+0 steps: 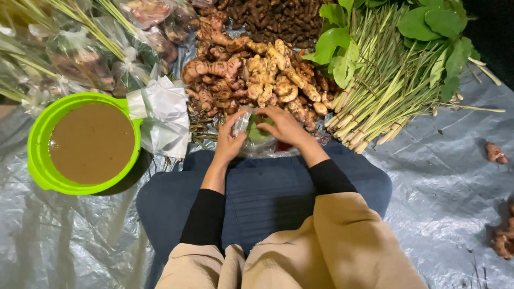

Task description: Washing ginger roots in a basin and packaging them along with other herbs into plastic bags.

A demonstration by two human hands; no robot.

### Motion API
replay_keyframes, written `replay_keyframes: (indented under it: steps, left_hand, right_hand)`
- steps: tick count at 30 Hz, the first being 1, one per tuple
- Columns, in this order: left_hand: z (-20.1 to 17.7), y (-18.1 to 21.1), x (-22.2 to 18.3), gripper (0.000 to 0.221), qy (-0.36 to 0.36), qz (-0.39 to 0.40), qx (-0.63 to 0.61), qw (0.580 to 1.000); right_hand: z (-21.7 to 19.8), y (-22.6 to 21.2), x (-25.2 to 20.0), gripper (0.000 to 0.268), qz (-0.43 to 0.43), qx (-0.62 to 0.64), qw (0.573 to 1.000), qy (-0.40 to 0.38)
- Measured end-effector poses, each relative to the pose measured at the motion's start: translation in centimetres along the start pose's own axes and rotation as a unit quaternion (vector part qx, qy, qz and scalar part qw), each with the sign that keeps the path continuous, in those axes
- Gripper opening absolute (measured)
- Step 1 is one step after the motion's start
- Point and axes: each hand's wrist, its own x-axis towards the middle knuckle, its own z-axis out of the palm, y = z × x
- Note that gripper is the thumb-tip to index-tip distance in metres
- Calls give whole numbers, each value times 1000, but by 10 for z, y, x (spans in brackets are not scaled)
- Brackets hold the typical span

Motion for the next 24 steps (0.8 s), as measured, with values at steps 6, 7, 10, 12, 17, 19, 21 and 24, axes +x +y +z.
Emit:
replay_keyframes:
  steps: [6, 7, 10, 12, 17, 19, 21, 24]
  left_hand:
    - [1, 2, -3, 65, 17, -21, -25, 999]
    - [1, 3, -3, 65, 17, -20, -26, 999]
    - [1, 5, -3, 65, 31, -29, -21, 999]
    - [1, 6, 0, 65, 39, -38, -29, 998]
    - [2, 0, -3, 64, 42, -33, -5, 999]
    - [2, 2, -1, 63, 42, -25, 8, 999]
    - [3, 9, -3, 64, 44, -24, 9, 999]
    - [2, 7, -3, 64, 51, -34, -3, 998]
  right_hand:
    - [42, 14, -4, 50, 0, -188, 981, 57]
    - [46, 14, -6, 50, 0, -189, 980, 58]
    - [55, 7, -12, 44, 1, -203, 978, 47]
    - [56, -2, -16, 37, -40, -258, 965, -7]
    - [49, -4, -16, 30, -36, -231, 972, 5]
    - [38, 9, -13, 28, -30, -200, 979, 26]
    - [29, 38, -15, 16, -11, -100, 978, 185]
    - [-5, 58, -21, 7, 146, -104, 926, 333]
